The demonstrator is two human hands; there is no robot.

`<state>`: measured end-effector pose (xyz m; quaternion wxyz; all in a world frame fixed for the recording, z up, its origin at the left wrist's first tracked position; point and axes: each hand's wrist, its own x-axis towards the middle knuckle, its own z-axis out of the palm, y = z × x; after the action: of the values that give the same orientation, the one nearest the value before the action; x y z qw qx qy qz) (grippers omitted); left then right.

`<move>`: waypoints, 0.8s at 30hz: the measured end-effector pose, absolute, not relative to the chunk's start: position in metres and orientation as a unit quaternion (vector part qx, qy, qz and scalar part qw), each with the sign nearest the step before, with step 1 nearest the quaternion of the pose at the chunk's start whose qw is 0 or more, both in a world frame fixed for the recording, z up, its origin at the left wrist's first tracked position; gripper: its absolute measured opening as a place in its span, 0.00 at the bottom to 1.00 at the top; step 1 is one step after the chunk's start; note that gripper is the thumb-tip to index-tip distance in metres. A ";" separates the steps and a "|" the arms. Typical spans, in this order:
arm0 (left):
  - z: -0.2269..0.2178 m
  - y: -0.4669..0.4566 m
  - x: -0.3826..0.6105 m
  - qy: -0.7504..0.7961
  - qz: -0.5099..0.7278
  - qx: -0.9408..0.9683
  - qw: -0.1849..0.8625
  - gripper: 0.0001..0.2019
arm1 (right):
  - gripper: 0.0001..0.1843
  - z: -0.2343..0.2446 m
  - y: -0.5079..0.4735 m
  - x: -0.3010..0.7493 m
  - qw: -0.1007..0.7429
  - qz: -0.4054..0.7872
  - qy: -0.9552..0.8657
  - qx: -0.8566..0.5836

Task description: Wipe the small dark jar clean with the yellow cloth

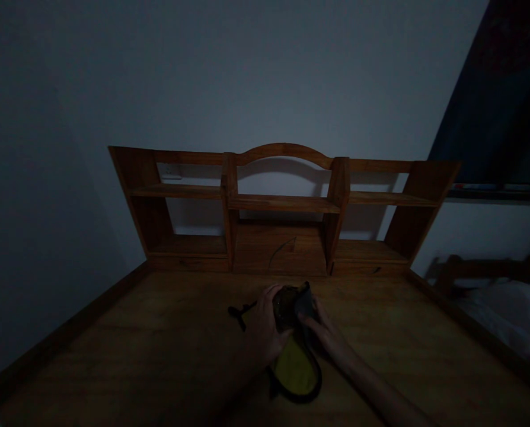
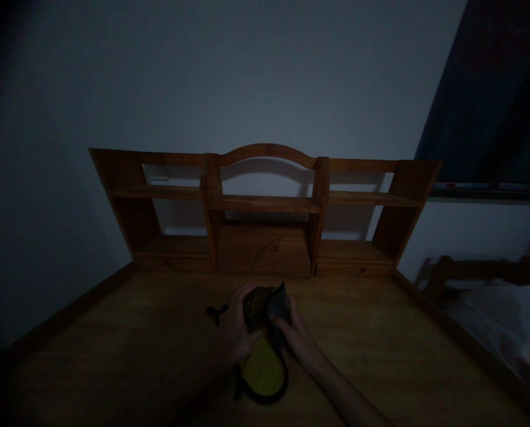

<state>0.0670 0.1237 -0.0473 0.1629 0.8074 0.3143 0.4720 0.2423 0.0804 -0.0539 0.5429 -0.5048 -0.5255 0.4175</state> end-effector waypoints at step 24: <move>-0.048 0.115 0.064 0.188 0.350 0.918 0.001 0.34 | 0.24 -0.054 0.082 0.253 0.516 0.407 -0.605 -0.450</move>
<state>0.0638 0.1150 -0.0483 0.0013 0.9177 0.1883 0.3499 0.2526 0.0821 -0.0538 0.5160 -0.4500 -0.6045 0.4071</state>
